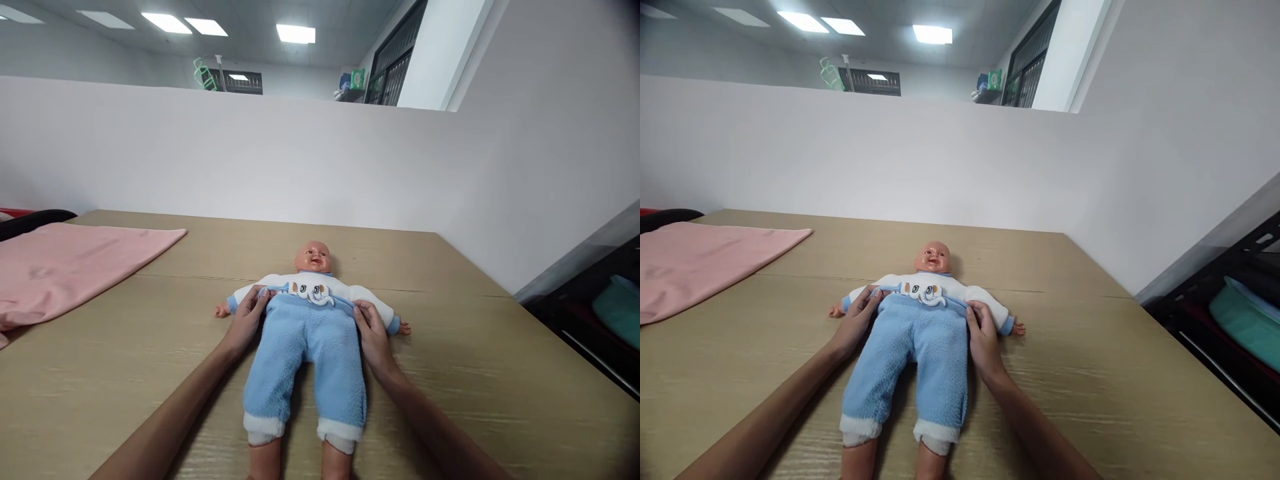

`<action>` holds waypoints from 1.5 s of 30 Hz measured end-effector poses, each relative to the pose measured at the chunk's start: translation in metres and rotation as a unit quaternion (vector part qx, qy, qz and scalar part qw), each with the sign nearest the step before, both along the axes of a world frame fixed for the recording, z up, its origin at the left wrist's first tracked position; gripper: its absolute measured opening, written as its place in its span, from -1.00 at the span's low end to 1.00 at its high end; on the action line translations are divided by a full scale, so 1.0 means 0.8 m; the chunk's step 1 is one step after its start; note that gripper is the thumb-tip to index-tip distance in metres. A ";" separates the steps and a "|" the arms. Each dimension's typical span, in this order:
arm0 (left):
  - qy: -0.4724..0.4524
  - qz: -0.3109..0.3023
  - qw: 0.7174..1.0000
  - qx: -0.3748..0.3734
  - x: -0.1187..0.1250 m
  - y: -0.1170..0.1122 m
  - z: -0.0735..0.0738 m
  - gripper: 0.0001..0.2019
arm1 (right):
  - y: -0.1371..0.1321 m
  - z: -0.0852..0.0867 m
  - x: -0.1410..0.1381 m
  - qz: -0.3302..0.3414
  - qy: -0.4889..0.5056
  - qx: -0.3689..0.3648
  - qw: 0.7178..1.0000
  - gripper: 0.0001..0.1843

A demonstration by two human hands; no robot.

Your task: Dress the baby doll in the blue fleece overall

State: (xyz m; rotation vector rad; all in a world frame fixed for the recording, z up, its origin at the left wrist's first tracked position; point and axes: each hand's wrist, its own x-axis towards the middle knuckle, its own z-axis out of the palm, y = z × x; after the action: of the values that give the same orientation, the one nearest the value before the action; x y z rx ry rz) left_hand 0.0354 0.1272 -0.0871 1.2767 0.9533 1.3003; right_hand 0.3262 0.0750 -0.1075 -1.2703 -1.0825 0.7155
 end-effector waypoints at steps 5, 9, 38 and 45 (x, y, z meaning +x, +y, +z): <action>0.028 0.024 0.998 0.049 -0.002 -0.001 0.004 -0.61 | -0.006 0.008 -0.008 -0.071 -0.057 0.040 0.995 -0.67; 0.023 0.036 0.997 0.063 0.005 -0.001 0.003 -0.63 | 0.007 0.062 -0.029 -0.051 -0.154 0.079 0.984 -0.76; 0.127 0.144 0.927 0.323 0.010 -0.033 -0.007 -0.92 | 0.211 0.147 -0.162 0.489 -0.382 -0.011 0.785 -0.46; -0.029 0.211 0.952 0.220 0.014 -0.029 -0.004 -0.82 | 0.183 0.154 -0.141 0.528 -0.363 0.011 0.768 -0.49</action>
State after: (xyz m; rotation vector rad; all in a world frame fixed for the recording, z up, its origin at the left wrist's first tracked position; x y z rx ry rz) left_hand 0.0463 0.1037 -0.0903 1.4010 0.9570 1.9576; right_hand 0.2137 0.2212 0.0160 -0.8093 -2.5327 1.0318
